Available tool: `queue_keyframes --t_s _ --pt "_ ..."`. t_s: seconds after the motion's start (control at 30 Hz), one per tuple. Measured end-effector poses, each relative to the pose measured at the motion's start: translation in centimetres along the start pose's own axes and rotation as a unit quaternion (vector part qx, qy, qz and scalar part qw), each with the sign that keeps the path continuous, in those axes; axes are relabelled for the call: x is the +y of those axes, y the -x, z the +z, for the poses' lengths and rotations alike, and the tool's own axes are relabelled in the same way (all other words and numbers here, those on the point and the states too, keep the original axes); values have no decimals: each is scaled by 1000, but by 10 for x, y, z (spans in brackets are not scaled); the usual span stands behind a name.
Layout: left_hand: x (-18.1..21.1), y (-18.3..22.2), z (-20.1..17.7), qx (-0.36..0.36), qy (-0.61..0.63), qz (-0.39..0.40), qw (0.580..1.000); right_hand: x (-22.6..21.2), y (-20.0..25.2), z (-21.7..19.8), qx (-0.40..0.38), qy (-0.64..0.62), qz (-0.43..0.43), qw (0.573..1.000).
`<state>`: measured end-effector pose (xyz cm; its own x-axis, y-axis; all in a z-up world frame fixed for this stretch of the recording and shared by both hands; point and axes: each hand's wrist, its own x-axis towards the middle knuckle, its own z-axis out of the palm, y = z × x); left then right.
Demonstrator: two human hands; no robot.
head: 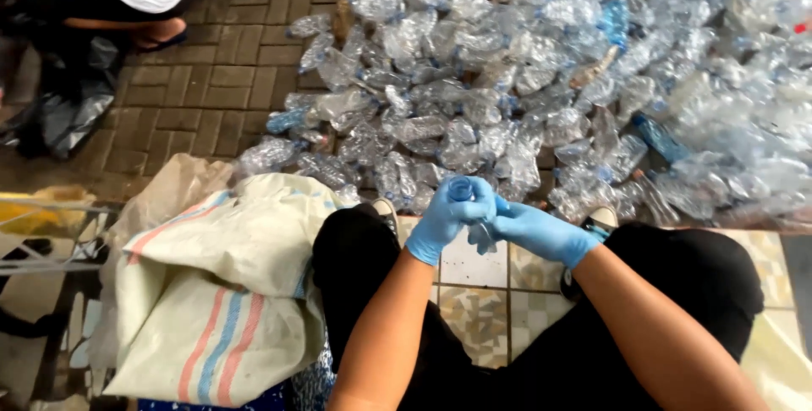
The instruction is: Sorting plastic bottles by removing caps and placing them into a collection bag for recycling
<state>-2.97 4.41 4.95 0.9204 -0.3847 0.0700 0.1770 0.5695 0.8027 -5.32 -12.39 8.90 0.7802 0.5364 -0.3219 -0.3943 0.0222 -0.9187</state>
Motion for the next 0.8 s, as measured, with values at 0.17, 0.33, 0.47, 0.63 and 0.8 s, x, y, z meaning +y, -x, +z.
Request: queue_keyframes --t_s 0.17,0.33,0.47,0.63,0.8 --pt "-20 4 -9 -15 -40 -57 997 129 -45 -71 -144 -110 19 983" --pt "12 10 12 39 -62 -33 997 129 -47 -68 -135 -210 50 967" --pt "34 11 31 94 -128 -38 987 81 -30 -36 -164 -216 30 962" --pt "12 6 22 168 -146 -60 973 86 -48 -49 -164 -79 25 983" --pt "-6 6 13 215 -162 -67 961 66 -41 -43 -80 96 73 989"
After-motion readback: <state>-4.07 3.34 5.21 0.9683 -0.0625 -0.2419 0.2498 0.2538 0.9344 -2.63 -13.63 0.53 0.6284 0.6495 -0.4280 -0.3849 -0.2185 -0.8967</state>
